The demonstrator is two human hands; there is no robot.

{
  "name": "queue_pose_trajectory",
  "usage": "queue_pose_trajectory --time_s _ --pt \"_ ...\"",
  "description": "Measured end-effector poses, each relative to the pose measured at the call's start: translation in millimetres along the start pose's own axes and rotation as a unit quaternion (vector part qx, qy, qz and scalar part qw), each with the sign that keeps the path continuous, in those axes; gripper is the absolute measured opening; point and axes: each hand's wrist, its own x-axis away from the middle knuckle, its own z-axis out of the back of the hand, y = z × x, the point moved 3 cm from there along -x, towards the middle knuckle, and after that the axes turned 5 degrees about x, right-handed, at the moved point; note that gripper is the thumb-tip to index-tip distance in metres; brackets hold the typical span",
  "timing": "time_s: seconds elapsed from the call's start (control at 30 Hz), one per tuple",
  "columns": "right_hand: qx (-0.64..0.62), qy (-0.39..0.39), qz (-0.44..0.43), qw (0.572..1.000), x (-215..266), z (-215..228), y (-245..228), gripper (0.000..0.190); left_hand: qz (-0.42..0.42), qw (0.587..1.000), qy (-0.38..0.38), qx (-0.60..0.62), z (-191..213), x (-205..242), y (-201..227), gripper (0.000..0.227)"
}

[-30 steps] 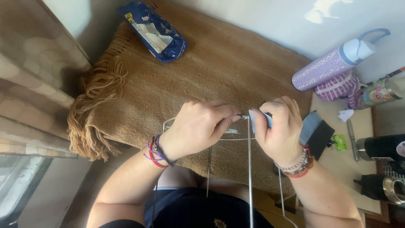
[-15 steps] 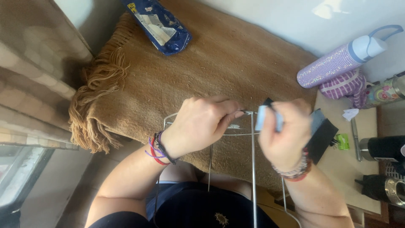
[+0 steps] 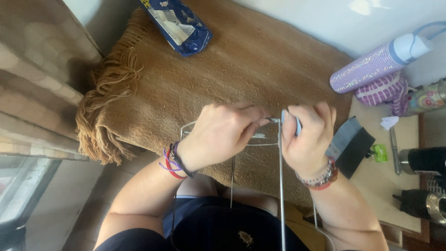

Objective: Sanding the wires of a metal lampshade frame with a small piece of sandpaper to prepare the surface.

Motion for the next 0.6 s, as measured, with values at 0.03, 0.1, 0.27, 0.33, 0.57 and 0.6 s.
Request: queue_pose_trajectory --time_s 0.03,0.1,0.27,0.33,0.57,0.6 --pt "0.022 0.012 0.034 0.999 -9 -1 1 0.003 -0.007 1.000 0.002 0.001 -1 0 0 0.020" --pt "0.046 0.021 0.063 0.997 -20 -1 4 0.002 -0.013 1.000 0.000 0.004 0 -1 1 0.021" --pt "-0.033 -0.003 0.018 0.999 2 7 7 0.004 -0.011 1.000 0.011 -0.001 6 1 1 0.021" --pt "-0.013 0.006 0.051 0.999 1 0 5 0.002 -0.012 1.000 0.012 -0.005 5 1 1 0.020" --pt "0.021 0.000 0.101 0.995 0 2 -1 0.010 -0.016 1.000 0.011 -0.013 1 2 1 0.021" --pt "0.021 0.000 0.103 0.994 4 1 0 0.010 -0.016 1.000 0.013 -0.013 2 2 2 0.021"
